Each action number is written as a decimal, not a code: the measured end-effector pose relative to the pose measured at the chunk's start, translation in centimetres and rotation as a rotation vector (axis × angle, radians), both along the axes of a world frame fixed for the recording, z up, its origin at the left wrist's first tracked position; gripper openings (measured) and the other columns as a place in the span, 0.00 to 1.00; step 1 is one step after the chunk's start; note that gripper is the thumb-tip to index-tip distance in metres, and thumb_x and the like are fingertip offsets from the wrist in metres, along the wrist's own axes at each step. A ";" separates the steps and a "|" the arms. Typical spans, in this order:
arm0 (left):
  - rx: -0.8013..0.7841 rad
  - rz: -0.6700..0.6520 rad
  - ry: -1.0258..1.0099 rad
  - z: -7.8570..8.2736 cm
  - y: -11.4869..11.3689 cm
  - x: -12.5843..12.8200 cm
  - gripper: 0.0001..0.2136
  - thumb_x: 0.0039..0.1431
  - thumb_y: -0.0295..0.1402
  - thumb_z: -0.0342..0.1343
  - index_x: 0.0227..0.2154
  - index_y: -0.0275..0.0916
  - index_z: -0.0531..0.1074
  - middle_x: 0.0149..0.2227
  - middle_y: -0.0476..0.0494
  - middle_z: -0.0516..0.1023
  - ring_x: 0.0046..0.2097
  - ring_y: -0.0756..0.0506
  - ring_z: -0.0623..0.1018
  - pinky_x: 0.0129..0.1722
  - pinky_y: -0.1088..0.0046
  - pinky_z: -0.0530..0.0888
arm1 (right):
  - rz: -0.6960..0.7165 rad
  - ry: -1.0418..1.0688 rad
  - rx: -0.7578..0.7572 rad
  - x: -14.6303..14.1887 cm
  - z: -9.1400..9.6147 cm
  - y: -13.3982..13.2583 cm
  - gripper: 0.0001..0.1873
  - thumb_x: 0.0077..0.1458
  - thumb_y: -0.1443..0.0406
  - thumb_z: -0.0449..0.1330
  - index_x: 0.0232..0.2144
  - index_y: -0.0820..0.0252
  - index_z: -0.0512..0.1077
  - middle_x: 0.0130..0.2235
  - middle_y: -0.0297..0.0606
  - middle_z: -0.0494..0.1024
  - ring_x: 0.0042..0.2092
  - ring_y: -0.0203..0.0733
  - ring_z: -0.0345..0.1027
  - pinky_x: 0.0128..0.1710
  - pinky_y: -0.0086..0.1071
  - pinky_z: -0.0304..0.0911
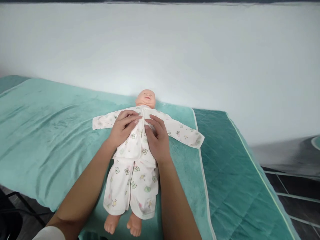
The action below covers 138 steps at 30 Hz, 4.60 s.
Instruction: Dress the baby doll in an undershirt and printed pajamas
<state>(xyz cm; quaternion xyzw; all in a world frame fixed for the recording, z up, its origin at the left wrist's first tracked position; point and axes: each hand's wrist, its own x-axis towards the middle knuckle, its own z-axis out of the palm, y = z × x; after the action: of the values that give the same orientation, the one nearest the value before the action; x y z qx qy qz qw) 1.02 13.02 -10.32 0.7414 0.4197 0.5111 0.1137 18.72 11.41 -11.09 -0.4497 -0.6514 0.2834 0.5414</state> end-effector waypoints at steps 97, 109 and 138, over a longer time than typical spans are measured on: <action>-0.578 -0.028 -0.358 3.9 0.1 2.0 0.03 0.56 0.29 0.57 0.28 0.38 0.75 0.32 0.48 0.79 0.36 0.49 0.75 0.38 0.72 0.69 | 0.121 0.104 -0.307 -0.3 3.1 2.0 0.16 0.48 0.63 0.67 0.42 0.54 0.75 0.32 0.31 0.77 0.31 0.37 0.71 0.31 0.31 0.65; -0.602 0.028 -0.353 4.5 -0.3 2.5 0.03 0.54 0.31 0.60 0.30 0.39 0.73 0.34 0.47 0.79 0.37 0.48 0.77 0.38 0.71 0.71 | 0.035 -0.129 -0.120 -1.1 3.6 1.5 0.14 0.52 0.68 0.61 0.43 0.55 0.73 0.46 0.36 0.77 0.34 0.36 0.74 0.39 0.36 0.71; -0.651 -0.065 -0.524 4.0 0.0 2.5 0.08 0.48 0.24 0.58 0.32 0.40 0.72 0.32 0.50 0.73 0.35 0.51 0.72 0.36 0.73 0.71 | 0.090 -0.116 -0.152 -1.7 3.9 0.8 0.20 0.53 0.67 0.61 0.49 0.53 0.70 0.54 0.38 0.69 0.35 0.33 0.74 0.40 0.35 0.72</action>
<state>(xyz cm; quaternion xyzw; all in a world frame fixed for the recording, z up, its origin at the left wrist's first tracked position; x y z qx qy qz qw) 3.48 13.00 -6.31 0.5246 0.4924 0.5193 0.4611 16.97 12.20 -7.21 -0.4753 -0.6779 0.3296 0.4538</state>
